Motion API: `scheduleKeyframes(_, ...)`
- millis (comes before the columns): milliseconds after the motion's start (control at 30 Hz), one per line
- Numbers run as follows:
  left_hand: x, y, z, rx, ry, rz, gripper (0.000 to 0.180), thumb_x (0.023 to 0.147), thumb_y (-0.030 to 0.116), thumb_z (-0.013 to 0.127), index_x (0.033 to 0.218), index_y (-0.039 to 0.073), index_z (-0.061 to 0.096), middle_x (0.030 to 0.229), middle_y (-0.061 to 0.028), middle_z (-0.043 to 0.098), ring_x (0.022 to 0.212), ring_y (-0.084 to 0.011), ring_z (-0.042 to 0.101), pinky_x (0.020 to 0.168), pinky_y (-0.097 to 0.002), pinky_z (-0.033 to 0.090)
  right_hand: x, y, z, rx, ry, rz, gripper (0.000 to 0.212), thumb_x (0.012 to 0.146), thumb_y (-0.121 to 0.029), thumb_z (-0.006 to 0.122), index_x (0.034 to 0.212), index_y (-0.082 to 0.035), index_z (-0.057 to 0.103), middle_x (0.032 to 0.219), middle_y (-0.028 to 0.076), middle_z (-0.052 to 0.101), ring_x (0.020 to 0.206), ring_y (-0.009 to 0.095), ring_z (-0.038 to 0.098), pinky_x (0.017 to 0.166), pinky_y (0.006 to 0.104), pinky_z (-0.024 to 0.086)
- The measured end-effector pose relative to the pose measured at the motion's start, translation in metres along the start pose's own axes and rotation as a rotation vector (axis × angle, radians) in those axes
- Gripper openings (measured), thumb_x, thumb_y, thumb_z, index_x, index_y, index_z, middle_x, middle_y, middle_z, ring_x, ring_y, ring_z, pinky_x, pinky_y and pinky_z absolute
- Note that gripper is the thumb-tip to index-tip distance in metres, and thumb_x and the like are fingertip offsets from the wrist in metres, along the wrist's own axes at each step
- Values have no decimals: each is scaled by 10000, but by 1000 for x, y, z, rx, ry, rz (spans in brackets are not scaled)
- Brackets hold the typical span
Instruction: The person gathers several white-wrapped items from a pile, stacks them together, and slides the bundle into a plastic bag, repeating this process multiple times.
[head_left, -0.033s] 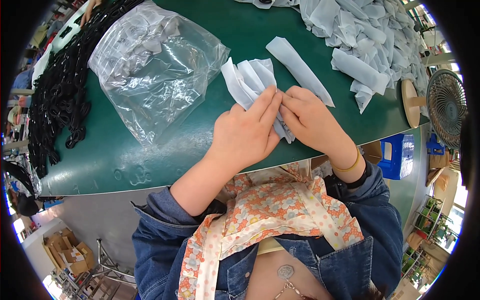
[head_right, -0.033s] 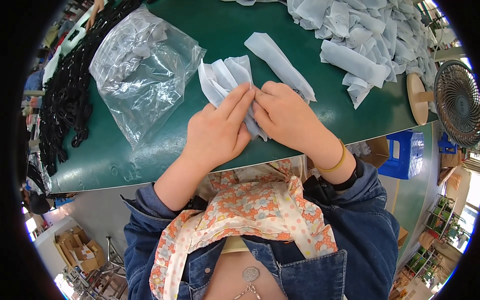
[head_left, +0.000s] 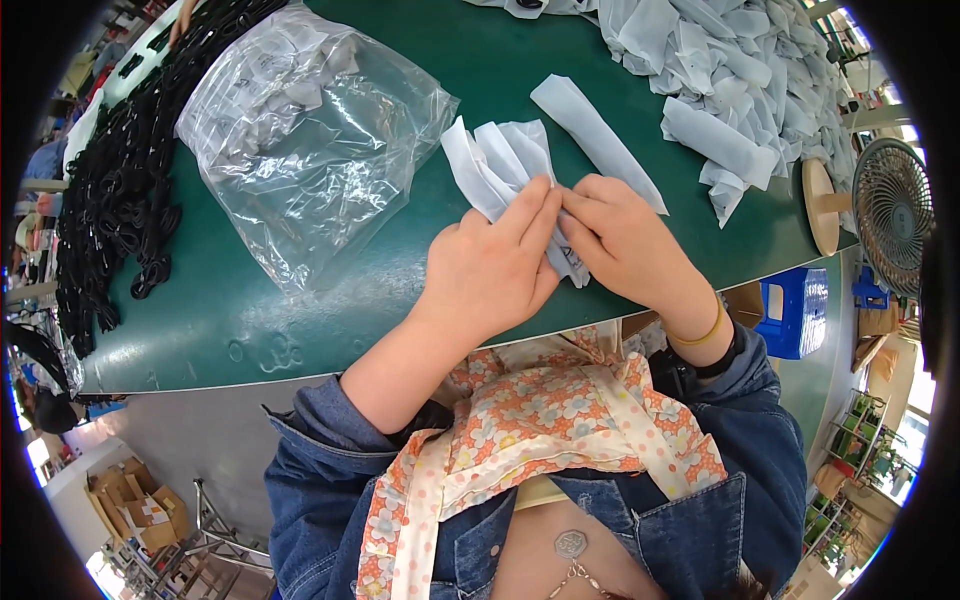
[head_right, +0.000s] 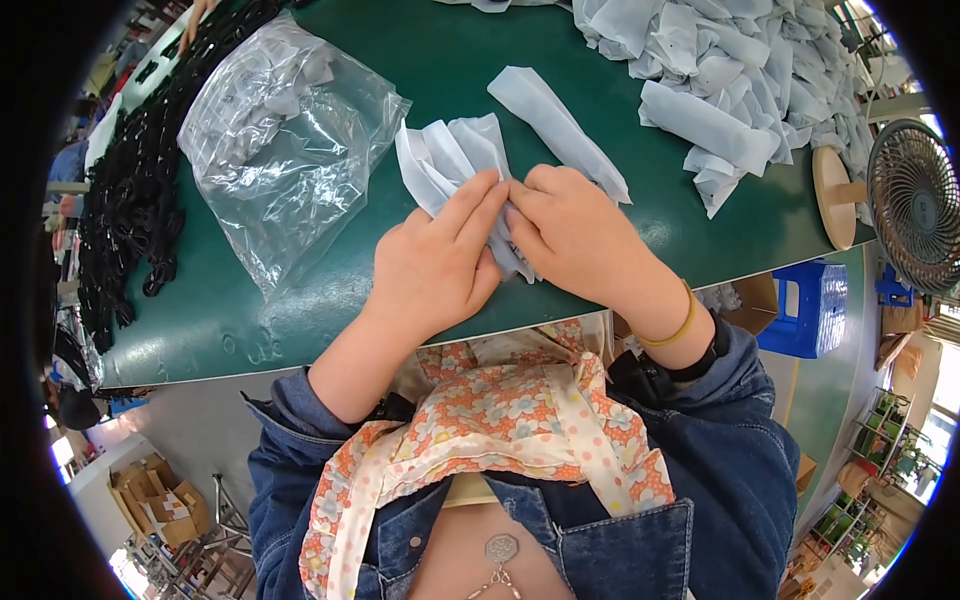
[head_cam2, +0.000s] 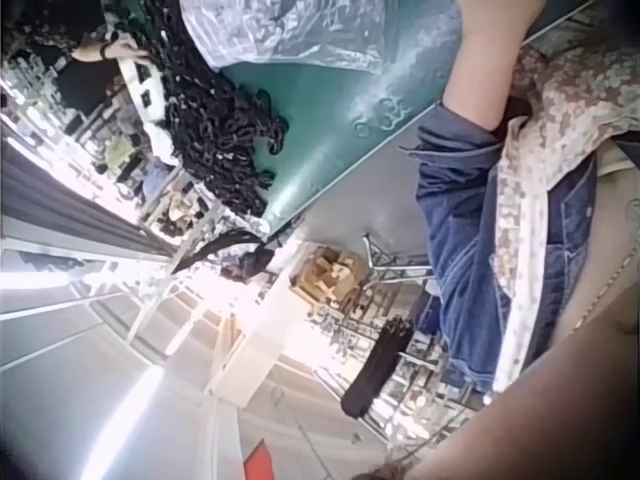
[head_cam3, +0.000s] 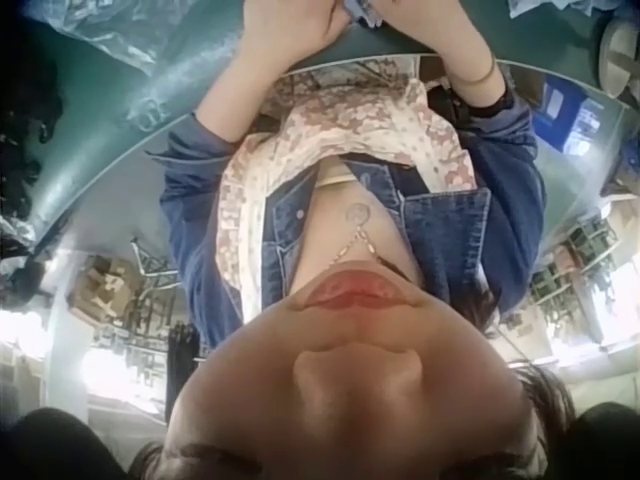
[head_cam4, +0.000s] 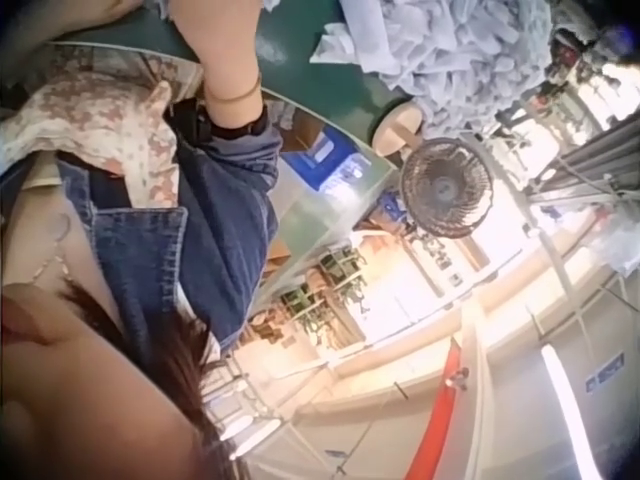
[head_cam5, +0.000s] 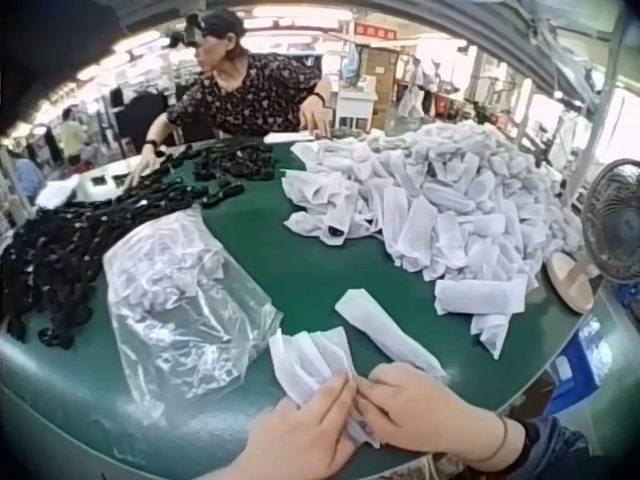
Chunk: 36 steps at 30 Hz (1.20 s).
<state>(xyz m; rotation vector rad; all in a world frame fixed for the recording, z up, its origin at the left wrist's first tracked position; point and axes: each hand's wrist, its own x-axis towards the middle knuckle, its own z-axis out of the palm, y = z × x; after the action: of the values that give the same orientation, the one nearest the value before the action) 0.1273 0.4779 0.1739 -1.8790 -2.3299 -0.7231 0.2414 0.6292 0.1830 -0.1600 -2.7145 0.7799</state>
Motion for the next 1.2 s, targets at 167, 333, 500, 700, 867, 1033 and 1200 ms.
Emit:
scheduleKeyframes(167, 1, -2, 2, 62, 10, 36, 541, 686, 223, 620, 1208, 83, 591, 1264, -13, 550, 573, -224, 558, 524, -314, 512, -3, 4, -17, -277, 244, 49, 223, 786, -47, 652, 992, 33, 620, 906, 157, 584, 820, 296, 582, 687, 350, 467)
scheduleKeyframes(333, 0, -2, 5, 22, 36, 27, 552, 687, 161, 596, 1238, 136, 583, 1311, -2, 546, 567, -216, 562, 544, -316, 503, -9, 5, -10, -107, 93, 261, 238, 785, -28, 649, 1012, 34, 617, 945, 138, 581, 835, 286, 578, 700, 339, 462)
scheduleKeyframes(500, 5, 1, -6, 76, -28, 35, 585, 682, 196, 605, 1266, 187, 578, 1372, -1, 511, 508, -209, 541, 491, -322, 487, -11, 3, -3, 290, -15, 154, 242, 824, -24, 600, 1055, 43, 620, 934, 116, 609, 782, 247, 590, 669, 325, 461)
scheduleKeyframes(700, 8, 1, -8, 123, -120, 14, 600, 673, 265, 624, 1266, 186, 580, 1390, -18, 496, 479, -218, 559, 452, -325, 484, 18, 47, -35, 682, -368, 273, 241, 873, -69, 531, 1069, 25, 634, 979, 115, 623, 838, 213, 604, 724, 315, 487)
scheduleKeyframes(867, 12, 9, -13, 171, -148, 3, 589, 670, 246, 601, 1258, 219, 579, 1384, 0, 501, 495, -205, 570, 463, -311, 461, 86, 117, -56, -623, 303, 204, 355, 819, -212, 601, 1064, 44, 615, 1071, 191, 609, 938, 330, 616, 777, 415, 514)
scheduleKeyframes(1033, 12, 6, -11, 162, -139, -1, 564, 676, 252, 605, 1237, 200, 591, 1374, -12, 508, 483, -211, 566, 449, -316, 467, 81, 133, -25, -904, 231, 290, 368, 798, -246, 639, 1024, 42, 601, 1002, 224, 587, 906, 384, 579, 793, 453, 497)
scheduleKeyframes(1200, 10, 5, -10, 145, -132, -5, 552, 685, 247, 599, 1235, 198, 592, 1375, -14, 508, 485, -213, 568, 449, -316, 469, 16, 50, -19, -764, 209, 142, 356, 770, -232, 689, 990, 36, 606, 955, 197, 583, 893, 351, 559, 741, 438, 480)
